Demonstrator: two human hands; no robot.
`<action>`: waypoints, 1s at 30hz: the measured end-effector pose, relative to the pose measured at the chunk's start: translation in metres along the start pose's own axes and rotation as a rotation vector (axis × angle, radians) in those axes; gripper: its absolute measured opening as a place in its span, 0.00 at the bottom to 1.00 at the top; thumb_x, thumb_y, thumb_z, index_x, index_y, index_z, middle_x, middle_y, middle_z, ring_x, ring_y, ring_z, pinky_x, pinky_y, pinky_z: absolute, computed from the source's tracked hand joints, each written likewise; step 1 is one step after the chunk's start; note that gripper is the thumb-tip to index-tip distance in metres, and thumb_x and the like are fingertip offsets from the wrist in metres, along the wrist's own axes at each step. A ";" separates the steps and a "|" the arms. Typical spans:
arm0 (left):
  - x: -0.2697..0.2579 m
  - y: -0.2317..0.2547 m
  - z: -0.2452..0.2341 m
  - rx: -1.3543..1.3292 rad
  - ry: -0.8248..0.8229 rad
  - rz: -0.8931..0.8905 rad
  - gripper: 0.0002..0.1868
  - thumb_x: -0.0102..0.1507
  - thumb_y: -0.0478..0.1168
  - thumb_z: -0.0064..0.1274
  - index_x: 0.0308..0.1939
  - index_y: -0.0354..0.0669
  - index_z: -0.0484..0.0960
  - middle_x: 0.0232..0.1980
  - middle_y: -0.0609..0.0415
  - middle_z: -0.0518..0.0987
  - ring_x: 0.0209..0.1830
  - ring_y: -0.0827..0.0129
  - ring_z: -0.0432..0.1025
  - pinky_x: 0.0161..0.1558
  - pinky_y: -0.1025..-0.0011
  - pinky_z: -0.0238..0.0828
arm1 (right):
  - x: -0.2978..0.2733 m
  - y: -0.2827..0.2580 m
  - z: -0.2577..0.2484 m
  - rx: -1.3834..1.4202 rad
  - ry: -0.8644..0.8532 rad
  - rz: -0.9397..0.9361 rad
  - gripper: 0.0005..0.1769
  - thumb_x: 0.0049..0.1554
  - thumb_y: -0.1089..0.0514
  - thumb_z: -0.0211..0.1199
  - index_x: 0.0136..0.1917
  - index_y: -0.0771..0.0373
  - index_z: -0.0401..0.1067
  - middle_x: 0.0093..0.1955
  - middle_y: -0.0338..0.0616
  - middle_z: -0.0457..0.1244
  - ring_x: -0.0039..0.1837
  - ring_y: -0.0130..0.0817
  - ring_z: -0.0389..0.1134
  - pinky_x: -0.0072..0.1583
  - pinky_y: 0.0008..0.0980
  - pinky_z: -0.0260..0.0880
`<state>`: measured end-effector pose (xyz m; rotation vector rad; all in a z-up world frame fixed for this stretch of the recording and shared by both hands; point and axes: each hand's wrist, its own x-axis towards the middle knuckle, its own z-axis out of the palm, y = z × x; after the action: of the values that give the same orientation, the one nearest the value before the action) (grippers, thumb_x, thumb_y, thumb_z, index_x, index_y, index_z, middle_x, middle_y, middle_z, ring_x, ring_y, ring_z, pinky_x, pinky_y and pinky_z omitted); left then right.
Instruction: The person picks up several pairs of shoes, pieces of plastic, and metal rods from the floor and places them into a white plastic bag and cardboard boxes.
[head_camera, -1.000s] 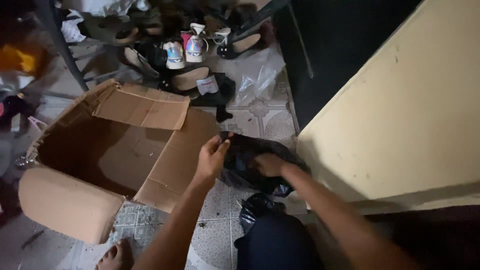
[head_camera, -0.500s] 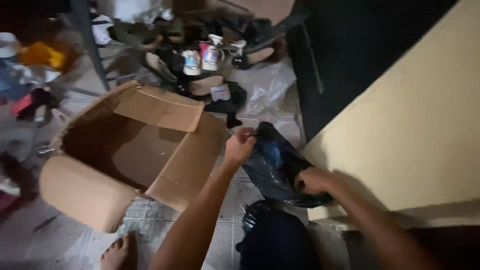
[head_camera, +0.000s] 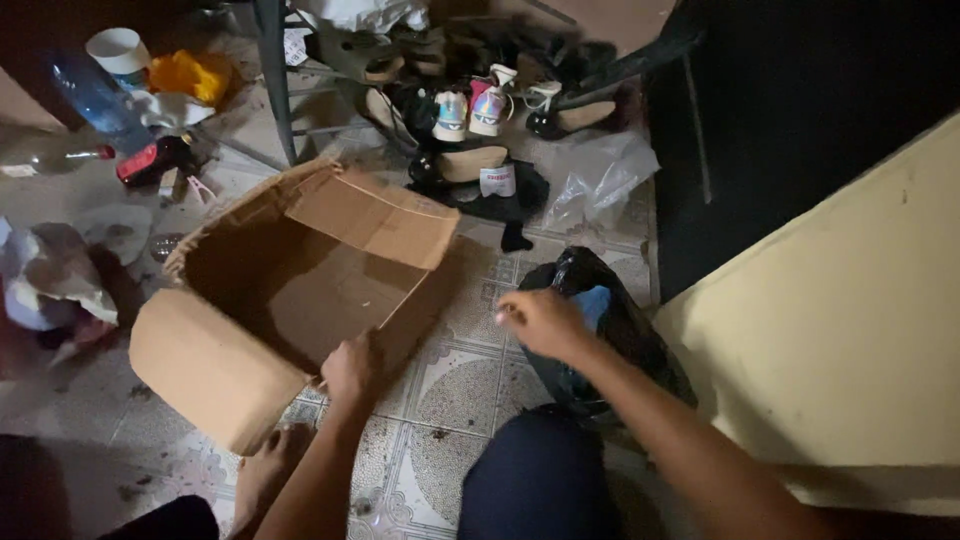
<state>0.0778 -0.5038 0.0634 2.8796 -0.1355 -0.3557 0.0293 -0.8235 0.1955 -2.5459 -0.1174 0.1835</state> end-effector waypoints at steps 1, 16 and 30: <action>-0.008 -0.008 -0.002 -0.001 0.002 -0.003 0.14 0.68 0.48 0.45 0.53 0.55 0.84 0.43 0.43 0.84 0.43 0.46 0.80 0.43 0.51 0.78 | -0.001 0.001 0.008 -0.001 -0.001 -0.003 0.21 0.58 0.46 0.64 0.59 0.61 0.75 0.46 0.49 0.73 0.45 0.41 0.76 0.47 0.39 0.74; 0.030 -0.026 -0.010 -0.117 -0.034 -0.225 0.18 0.72 0.50 0.42 0.60 0.46 0.74 0.41 0.40 0.85 0.40 0.50 0.84 0.41 0.54 0.83 | 0.052 0.046 0.092 -0.022 -0.088 -0.021 0.25 0.54 0.48 0.67 0.60 0.65 0.74 0.47 0.59 0.71 0.50 0.52 0.74 0.52 0.47 0.74; 0.002 -0.059 -0.077 -0.194 0.172 -0.169 0.27 0.64 0.55 0.51 0.64 0.53 0.72 0.59 0.47 0.78 0.61 0.47 0.70 0.57 0.46 0.68 | 0.117 -0.053 0.117 0.070 -0.267 0.105 0.37 0.56 0.33 0.61 0.68 0.60 0.72 0.56 0.55 0.72 0.56 0.43 0.74 0.57 0.41 0.74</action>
<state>0.1026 -0.4302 0.1208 2.7189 0.1637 -0.1395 0.1236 -0.7010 0.1164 -2.4476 -0.0780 0.5587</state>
